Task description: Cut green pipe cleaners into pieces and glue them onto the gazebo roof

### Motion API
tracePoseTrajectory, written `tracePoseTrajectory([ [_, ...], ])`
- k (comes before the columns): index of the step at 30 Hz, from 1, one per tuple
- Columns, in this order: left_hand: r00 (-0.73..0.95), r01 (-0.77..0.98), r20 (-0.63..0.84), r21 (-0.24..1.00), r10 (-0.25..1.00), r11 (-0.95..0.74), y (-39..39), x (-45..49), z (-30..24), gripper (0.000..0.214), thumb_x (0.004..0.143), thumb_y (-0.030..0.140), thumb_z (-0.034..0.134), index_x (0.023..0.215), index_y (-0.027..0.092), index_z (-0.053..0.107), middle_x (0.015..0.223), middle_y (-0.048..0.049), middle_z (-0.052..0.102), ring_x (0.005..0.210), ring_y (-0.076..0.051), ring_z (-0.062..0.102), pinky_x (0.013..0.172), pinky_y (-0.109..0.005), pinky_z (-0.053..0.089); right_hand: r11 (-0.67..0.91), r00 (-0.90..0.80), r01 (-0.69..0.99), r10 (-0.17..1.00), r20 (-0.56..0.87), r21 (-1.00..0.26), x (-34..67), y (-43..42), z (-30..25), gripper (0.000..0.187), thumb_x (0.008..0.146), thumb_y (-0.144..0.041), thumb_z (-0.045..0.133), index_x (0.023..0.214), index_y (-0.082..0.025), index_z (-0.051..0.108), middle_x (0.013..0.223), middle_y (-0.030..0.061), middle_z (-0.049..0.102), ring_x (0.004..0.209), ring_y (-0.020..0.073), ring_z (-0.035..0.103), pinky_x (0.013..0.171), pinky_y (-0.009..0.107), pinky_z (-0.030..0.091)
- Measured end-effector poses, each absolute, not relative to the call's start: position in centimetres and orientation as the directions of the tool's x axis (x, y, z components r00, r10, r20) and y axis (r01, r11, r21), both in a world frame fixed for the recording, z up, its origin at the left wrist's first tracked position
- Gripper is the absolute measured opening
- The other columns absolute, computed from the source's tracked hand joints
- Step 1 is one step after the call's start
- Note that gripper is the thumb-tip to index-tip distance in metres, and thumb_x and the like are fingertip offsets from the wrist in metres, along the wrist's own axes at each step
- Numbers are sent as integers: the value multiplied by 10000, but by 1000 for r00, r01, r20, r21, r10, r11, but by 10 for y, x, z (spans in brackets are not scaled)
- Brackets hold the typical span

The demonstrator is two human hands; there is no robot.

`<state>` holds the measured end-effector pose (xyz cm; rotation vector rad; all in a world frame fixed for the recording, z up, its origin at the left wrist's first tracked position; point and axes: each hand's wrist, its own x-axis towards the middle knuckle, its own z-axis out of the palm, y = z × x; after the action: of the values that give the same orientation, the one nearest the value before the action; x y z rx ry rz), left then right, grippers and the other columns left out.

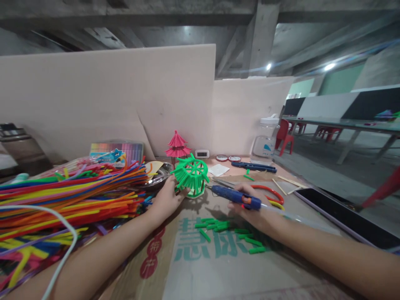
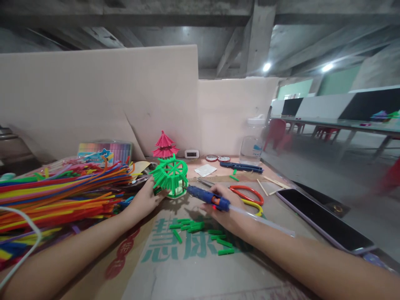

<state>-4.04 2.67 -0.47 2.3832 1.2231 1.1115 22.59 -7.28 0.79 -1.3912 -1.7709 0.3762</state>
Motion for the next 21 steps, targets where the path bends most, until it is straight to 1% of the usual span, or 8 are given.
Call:
tracePoseTrajectory([
  [2, 368, 606, 503, 509, 782, -612, 27, -41, -6, 449, 863, 376, 554, 1259, 170, 514, 1276, -122, 576, 1209, -266, 526, 1061, -425, 385, 392, -15, 581, 882, 472, -713, 233, -72, 13, 250, 791, -463, 602, 866, -227, 568, 764, 16, 654, 678, 196, 596, 614, 313, 469],
  [4, 377, 622, 483, 500, 790, -603, 27, -42, -6, 433, 863, 388, 548, 1236, 169, 534, 1240, -119, 608, 1177, -277, 551, 1041, -437, 403, 419, 39, 545, 853, 521, -727, 242, -66, 21, 280, 845, -491, 542, 909, -225, 604, 870, 36, 679, 808, 214, 620, 732, 337, 486],
  [7, 399, 627, 459, 495, 794, -602, 26, -42, -6, 402, 869, 413, 529, 1187, 172, 573, 1200, -114, 639, 1134, -282, 581, 1008, -430, 431, 362, 102, 552, 864, 492, -751, 255, -43, 34, 356, 875, -527, 480, 849, -210, 640, 913, 50, 684, 910, 230, 624, 845, 359, 471],
  [10, 403, 628, 440, 505, 802, -592, 23, -40, -5, 406, 866, 430, 528, 1173, 170, 589, 1175, -112, 655, 1105, -279, 598, 986, -417, 449, 271, 85, 603, 913, 398, -750, 266, -6, 43, 375, 881, -509, 461, 876, -195, 665, 873, 56, 701, 849, 211, 642, 813, 332, 482],
  [12, 396, 641, 427, 506, 813, -578, 22, -40, -3, 422, 863, 442, 529, 1176, 165, 591, 1173, -115, 656, 1102, -281, 599, 983, -420, 450, 230, 71, 662, 928, 366, -713, 272, 23, 44, 339, 833, -486, 543, 928, -196, 690, 878, 48, 713, 844, 208, 645, 760, 300, 487],
  [14, 401, 643, 426, 500, 811, -580, 21, -39, -2, 434, 861, 447, 530, 1183, 163, 590, 1184, -115, 652, 1109, -282, 596, 989, -423, 445, 202, 90, 685, 930, 356, -700, 277, 50, 41, 358, 780, -488, 612, 961, -192, 700, 863, 40, 717, 807, 210, 644, 708, 289, 485],
  [17, 430, 624, 438, 488, 789, -611, 22, -41, -3, 449, 859, 431, 537, 1221, 168, 569, 1224, -114, 636, 1140, -279, 582, 1004, -419, 435, 123, 125, 727, 943, 308, -675, 282, 82, 30, 360, 752, -469, 650, 857, -132, 716, 740, 64, 705, 712, 220, 638, 626, 288, 468],
  [21, 409, 650, 426, 486, 807, -585, 24, -43, -7, 455, 845, 449, 548, 1205, 173, 578, 1213, -120, 642, 1131, -294, 588, 974, -427, 455, 85, 117, 784, 953, 281, -615, 285, 103, 10, 344, 721, -423, 703, 838, -99, 717, 746, 91, 711, 722, 229, 644, 625, 278, 462],
])
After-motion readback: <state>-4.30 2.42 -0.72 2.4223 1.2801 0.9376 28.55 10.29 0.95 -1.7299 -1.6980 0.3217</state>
